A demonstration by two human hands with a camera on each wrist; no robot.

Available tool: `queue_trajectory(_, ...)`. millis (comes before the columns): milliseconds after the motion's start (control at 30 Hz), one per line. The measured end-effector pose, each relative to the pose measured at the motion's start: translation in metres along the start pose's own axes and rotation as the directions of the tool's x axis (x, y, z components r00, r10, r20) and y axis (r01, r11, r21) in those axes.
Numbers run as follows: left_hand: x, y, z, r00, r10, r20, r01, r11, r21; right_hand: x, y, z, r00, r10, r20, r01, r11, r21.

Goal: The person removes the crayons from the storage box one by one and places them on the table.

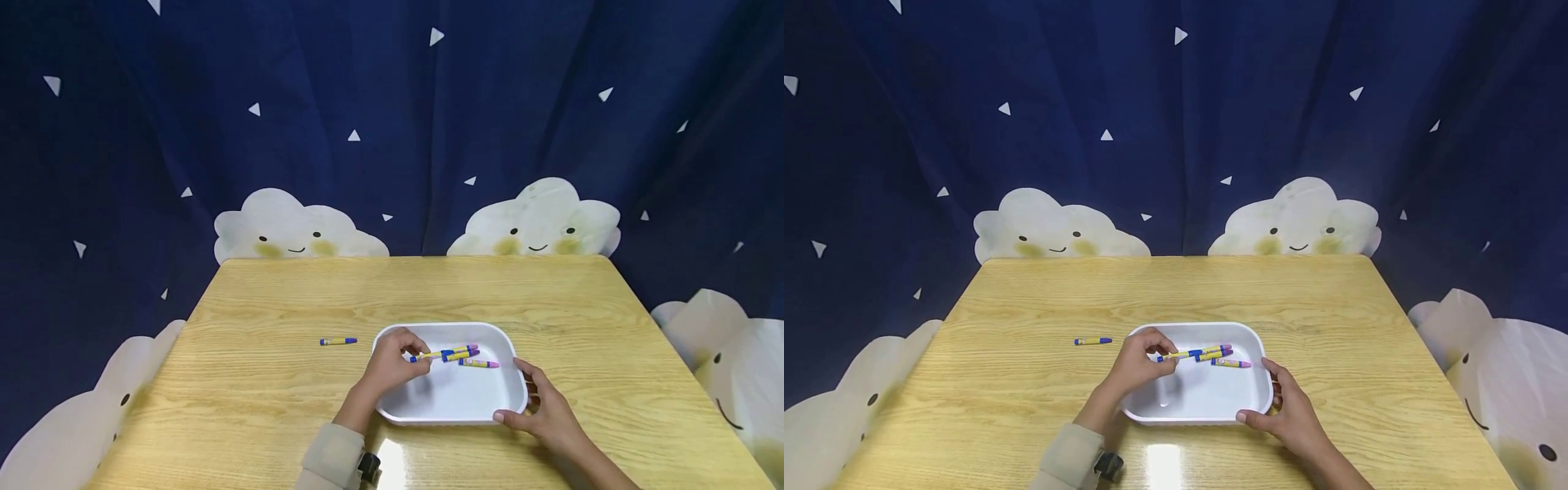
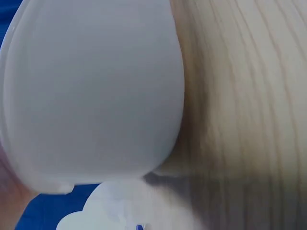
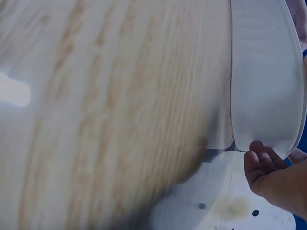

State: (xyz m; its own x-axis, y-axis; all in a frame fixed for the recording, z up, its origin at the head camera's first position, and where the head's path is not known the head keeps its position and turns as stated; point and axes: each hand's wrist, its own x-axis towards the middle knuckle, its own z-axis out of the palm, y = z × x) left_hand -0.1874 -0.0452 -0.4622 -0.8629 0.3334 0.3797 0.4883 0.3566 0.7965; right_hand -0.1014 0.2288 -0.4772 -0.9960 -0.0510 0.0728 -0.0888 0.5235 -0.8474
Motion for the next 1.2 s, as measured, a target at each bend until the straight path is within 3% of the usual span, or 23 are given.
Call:
queue_trajectory(300, -0.008, 0.003, -0.022, 0.998, -0.059, 0.029, 0.061, 0.994, -0.095, -0.001, 0.001, 0.0, 1.0, 0.006, -0.005, -0.006, 1.0, -0.008)
queue_trajectory(533, -0.015, 0.037, -0.051, 0.993, -0.088, 0.081, 0.096, 0.99, -0.106, -0.002, 0.003, 0.0, 1.0, 0.025, -0.002, -0.025, 1.0, -0.005)
queue_trajectory(633, -0.017, 0.039, -0.06, 0.99, -0.113, 0.081, 0.121, 0.987, -0.103, -0.002, 0.002, 0.0, 0.999, 0.034, 0.002, -0.034, 0.999, 0.016)
queue_trajectory(867, -0.024, -0.011, -0.066, 0.986, -0.163, 0.038, 0.166, 0.983, -0.084, -0.002, -0.001, 0.0, 0.999, 0.044, 0.01, -0.044, 0.998, 0.051)
queue_trajectory(1200, -0.04, -0.03, -0.091, 0.969, -0.245, -0.014, 0.242, 0.963, -0.123, -0.001, 0.0, 0.0, 0.999, 0.048, 0.007, -0.049, 0.998, 0.035)
